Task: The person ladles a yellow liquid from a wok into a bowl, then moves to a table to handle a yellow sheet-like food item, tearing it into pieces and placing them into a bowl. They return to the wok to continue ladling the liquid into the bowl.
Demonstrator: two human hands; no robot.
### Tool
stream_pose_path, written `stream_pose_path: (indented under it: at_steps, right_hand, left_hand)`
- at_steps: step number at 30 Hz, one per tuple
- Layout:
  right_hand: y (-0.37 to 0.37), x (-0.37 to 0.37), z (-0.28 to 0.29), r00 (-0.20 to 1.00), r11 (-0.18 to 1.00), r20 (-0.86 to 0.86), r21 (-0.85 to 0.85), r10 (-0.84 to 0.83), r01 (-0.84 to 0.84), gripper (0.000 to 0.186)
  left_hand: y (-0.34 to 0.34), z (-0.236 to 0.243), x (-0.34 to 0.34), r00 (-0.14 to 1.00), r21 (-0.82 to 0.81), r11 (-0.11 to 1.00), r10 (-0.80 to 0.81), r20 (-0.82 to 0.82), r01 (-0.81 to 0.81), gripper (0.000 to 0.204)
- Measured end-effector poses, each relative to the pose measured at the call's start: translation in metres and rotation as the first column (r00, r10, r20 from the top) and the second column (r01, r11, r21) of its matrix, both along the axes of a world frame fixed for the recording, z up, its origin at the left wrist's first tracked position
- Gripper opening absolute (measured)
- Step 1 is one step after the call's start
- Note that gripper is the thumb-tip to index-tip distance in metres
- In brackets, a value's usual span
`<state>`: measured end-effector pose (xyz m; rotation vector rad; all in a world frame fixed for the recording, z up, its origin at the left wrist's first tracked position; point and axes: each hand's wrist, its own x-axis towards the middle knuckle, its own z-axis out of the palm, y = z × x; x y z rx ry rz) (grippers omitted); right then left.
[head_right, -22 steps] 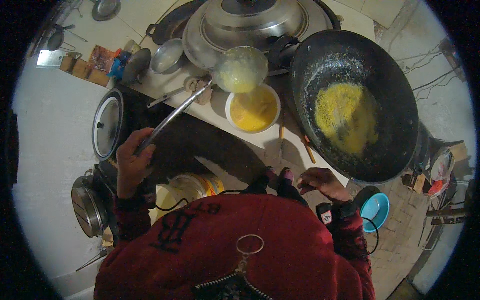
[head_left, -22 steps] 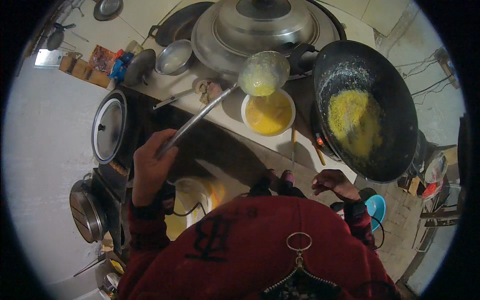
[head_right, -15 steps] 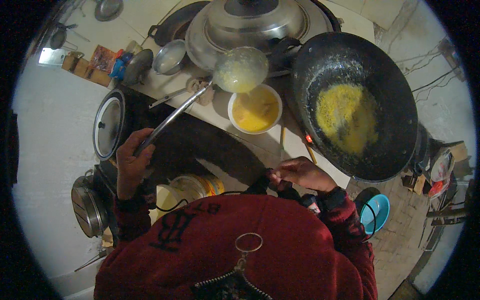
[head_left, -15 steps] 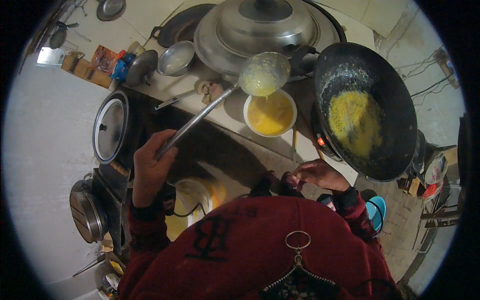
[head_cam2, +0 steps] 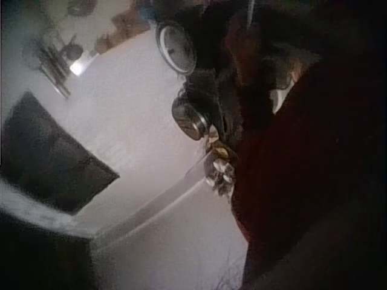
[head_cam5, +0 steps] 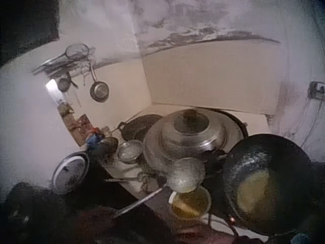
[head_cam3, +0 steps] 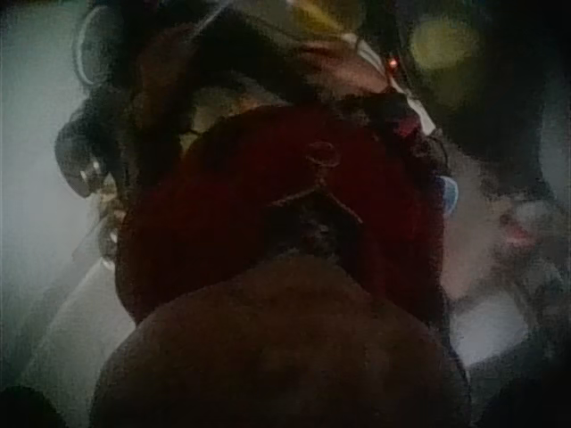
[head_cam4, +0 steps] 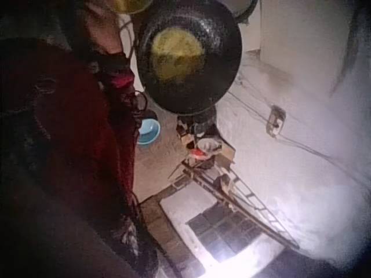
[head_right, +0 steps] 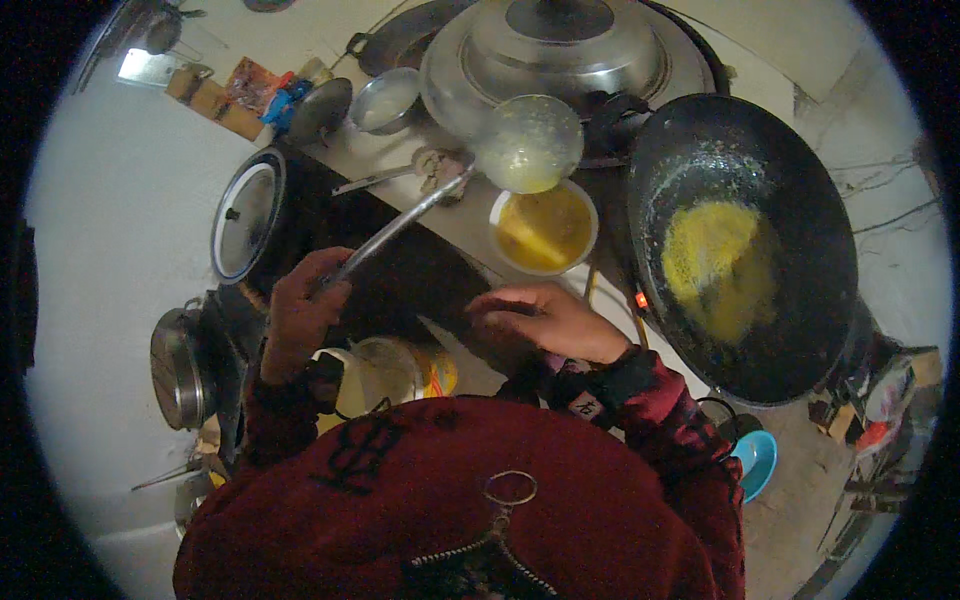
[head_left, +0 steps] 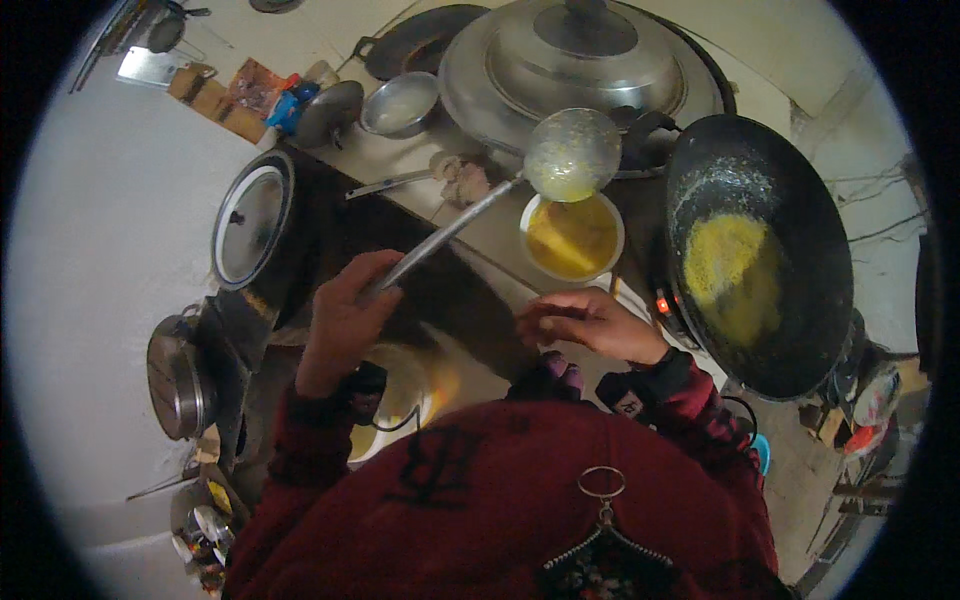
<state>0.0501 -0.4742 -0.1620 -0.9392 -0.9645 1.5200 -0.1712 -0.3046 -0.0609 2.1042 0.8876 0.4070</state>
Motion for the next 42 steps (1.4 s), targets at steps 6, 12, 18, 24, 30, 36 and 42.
stream_pose_path:
  at_steps: [6, 12, 18, 24, 30, 36, 42]
  right_hand:
    - [0.035, -0.026, 0.002, 0.991, 0.988, 0.125, 0.14, 0.045, -0.063, 0.044]
    - [0.069, -0.055, 0.002, 0.97, 0.992, -0.218, 0.03, -0.11, 0.119, 0.037]
    - [0.103, -0.08, -0.004, 0.884, 0.94, -0.319, -0.118, -0.34, 0.319, 0.022]
    - [0.111, -0.087, -0.007, 0.807, 0.864, -0.311, -0.227, -0.502, 0.45, 0.021]
    - [0.112, -0.086, -0.002, 0.874, 0.904, -0.23, -0.138, -0.427, 0.405, 0.02]
    - [0.099, -0.088, 0.001, 0.898, 0.928, -0.25, -0.191, -0.362, 0.321, 0.018]
    - [0.089, -0.091, -0.009, 0.897, 0.919, -0.217, -0.184, -0.385, 0.35, 0.02]
  left_hand:
    - [-0.021, -0.002, 0.004, 0.998, -0.006, 0.998, 0.058, -0.015, -0.058, 0.032]
    - [-0.013, -0.027, -0.008, 0.994, -0.018, 0.998, -0.052, 0.096, 0.054, 0.035]
    - [0.019, -0.047, -0.022, 0.983, -0.161, 0.973, -0.147, 0.111, 0.164, 0.038]
    - [0.055, -0.053, -0.021, 0.889, -0.238, 0.865, -0.386, 0.247, 0.442, 0.037]
    - [0.115, -0.058, -0.023, 0.932, -0.532, 0.771, -0.344, 0.115, 0.35, 0.031]
    - [0.173, -0.111, 0.031, 0.91, -0.386, 0.824, -0.374, 0.177, 0.414, 0.034]
    - [0.186, -0.161, 0.102, 0.854, -0.252, 0.83, -0.52, -0.024, 0.498, 0.043]
